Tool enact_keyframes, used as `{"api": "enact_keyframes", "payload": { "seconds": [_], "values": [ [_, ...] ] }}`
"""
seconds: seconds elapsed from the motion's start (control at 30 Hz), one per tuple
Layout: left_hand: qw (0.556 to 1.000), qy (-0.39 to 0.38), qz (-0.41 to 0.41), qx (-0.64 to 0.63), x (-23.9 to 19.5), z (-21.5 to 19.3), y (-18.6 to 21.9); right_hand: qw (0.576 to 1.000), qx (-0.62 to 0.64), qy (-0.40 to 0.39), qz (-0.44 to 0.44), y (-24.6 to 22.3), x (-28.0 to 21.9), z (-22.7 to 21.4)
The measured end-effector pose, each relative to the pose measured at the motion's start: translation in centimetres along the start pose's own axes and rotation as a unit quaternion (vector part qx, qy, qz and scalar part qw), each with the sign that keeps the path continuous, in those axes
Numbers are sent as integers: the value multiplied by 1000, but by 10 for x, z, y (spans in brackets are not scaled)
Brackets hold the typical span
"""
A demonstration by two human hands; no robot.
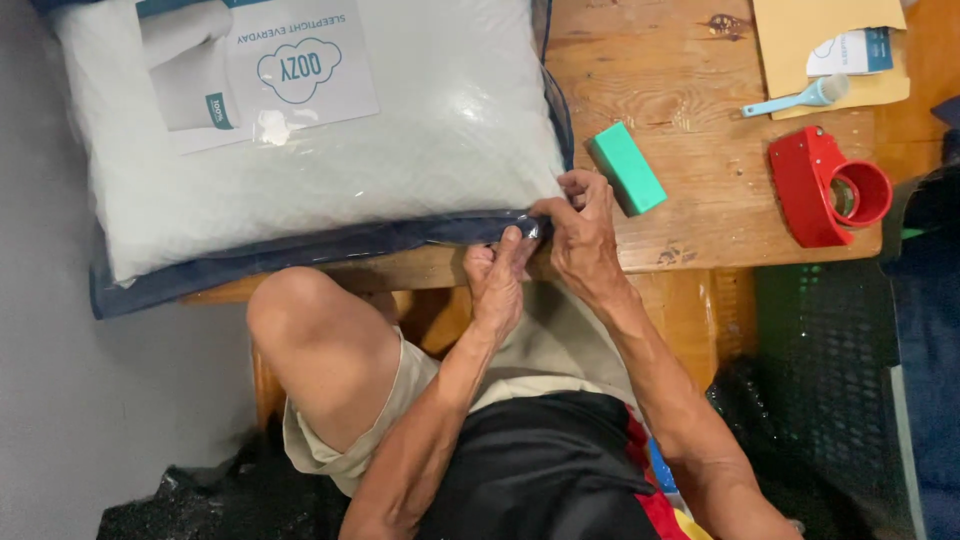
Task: Cleaning a pillow and its carrying bag using a cleaning block
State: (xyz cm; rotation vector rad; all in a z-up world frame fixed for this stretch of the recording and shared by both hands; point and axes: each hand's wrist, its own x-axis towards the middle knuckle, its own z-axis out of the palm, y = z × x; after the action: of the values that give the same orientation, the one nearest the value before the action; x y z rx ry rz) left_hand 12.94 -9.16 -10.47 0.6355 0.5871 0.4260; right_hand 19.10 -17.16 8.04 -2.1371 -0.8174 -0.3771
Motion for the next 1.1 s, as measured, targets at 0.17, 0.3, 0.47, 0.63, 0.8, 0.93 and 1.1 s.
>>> {"api": "enact_keyframes", "payload": {
  "seconds": [0.17,0.3,0.47,0.63,0.8,0.93,1.1],
  "values": [
    [999,-15,20,26,-2,5,14,998,70,2,10,12,-8,2],
    [994,-5,71,78,-47,75,101,996,9,80,25,31,-11,-16],
    [956,-36,95,277,4,-2,102,990,-137,16,38,71,4,-48],
    [950,-81,-46,298,7,24,175,986,-160,-35,20,100,-4,-35],
    [960,46,3,276,8,2,214,992,-6,-19,124,75,-8,-30],
    [945,115,91,293,-8,-13,182,994,87,29,62,11,-13,-4],
    [982,23,-107,151,-57,4,119,978,172,-33,-117,-26,-18,27]
  ]
}}
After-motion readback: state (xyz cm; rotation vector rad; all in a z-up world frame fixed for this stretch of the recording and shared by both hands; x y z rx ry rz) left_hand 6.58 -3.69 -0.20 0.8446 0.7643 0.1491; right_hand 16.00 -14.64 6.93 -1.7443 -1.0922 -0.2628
